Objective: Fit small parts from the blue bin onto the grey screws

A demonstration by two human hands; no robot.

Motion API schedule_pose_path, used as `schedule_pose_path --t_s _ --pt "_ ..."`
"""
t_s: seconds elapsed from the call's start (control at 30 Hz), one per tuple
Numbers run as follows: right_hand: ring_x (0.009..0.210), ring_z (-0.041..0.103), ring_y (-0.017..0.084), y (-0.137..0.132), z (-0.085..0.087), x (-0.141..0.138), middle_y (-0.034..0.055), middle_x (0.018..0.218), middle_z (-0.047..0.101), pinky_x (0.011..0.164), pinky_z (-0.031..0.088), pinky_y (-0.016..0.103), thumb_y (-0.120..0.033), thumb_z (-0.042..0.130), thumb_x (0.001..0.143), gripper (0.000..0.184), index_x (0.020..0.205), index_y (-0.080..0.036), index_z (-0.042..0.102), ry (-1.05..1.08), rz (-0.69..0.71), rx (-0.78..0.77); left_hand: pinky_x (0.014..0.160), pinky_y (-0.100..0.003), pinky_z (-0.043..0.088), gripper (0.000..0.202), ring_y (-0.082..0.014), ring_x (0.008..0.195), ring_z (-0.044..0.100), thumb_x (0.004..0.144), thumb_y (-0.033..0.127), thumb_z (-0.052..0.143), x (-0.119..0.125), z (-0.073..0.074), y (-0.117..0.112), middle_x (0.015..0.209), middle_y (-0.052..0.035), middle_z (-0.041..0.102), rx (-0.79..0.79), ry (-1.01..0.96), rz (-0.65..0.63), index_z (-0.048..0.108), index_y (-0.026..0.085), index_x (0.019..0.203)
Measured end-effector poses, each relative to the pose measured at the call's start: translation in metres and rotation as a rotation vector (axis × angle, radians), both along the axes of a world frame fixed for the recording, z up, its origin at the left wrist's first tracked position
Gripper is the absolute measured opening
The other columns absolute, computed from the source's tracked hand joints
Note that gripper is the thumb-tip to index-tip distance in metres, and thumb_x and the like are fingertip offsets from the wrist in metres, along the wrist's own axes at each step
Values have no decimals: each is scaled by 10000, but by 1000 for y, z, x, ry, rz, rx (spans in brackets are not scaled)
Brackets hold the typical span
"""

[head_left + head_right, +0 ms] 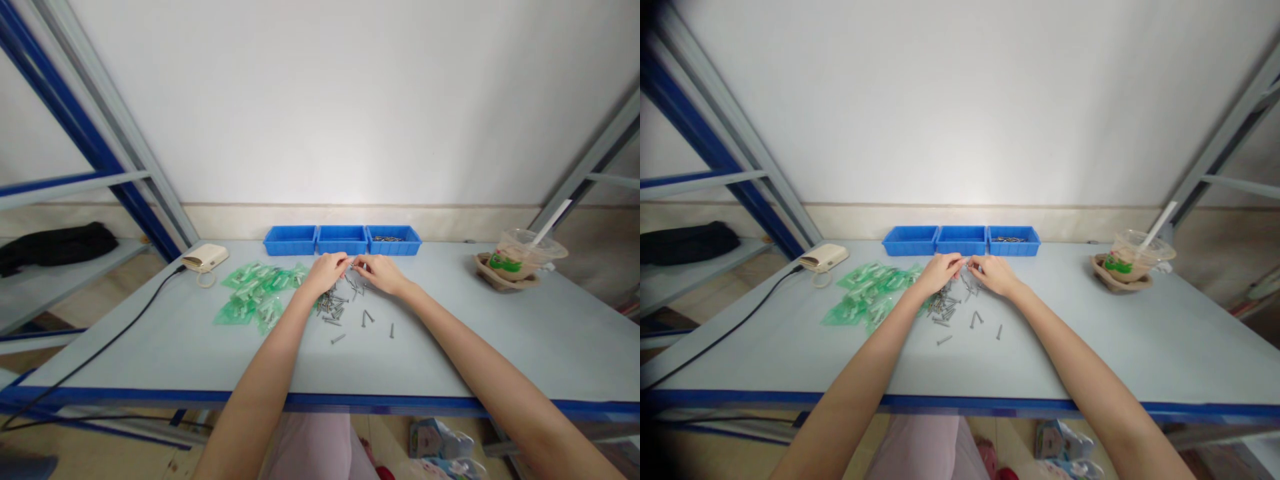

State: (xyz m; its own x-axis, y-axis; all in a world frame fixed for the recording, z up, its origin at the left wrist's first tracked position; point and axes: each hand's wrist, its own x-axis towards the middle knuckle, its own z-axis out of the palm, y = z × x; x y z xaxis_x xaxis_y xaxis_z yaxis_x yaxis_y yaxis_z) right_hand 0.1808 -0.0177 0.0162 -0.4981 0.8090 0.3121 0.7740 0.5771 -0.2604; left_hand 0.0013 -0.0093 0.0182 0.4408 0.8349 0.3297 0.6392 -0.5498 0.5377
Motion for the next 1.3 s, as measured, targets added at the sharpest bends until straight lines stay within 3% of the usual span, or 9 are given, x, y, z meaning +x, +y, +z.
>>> schedule_pose_path --t_s 0.2,0.43,0.63,0.83,1.17,1.3 --pt "661 538 125 0 0 0 28 772 636 583 261 214 -255 353 926 252 923 -180 593 3 -2 18 570 -209 360 245 -122 545 523 872 347 389 0 0 -1 565 27 574 -27 -23 -13 559 184 807" --pt "654 546 130 -1 0 -1 27 775 650 590 277 213 -306 412 909 237 995 -185 596 12 -4 19 549 -215 322 354 -119 528 479 873 362 374 1 2 -1 517 16 526 33 13 6 531 166 623" --pt "699 572 141 -3 2 -2 35 829 664 599 281 219 -236 336 931 282 957 -181 612 -6 20 36 541 -203 328 211 -117 531 505 863 334 405 1 3 -2 551 39 556 0 -21 10 557 191 835" --pt "671 566 135 1 -2 -1 29 823 665 591 283 211 -314 392 919 241 1008 -193 580 6 -13 34 570 -205 346 250 -116 541 507 868 303 391 0 4 -2 535 31 551 9 -3 24 517 179 692" --pt "694 567 138 0 0 0 29 808 659 586 264 213 -278 344 936 265 918 -196 596 1 -28 56 584 -209 360 254 -122 558 528 876 314 385 1 1 -1 550 26 570 1 -16 -18 510 179 702" --pt "668 560 138 1 -2 -1 24 813 660 584 268 213 -334 386 922 238 981 -205 577 12 -30 70 584 -211 355 321 -117 542 513 895 316 347 2 1 -1 538 22 553 22 -19 -8 473 175 636"
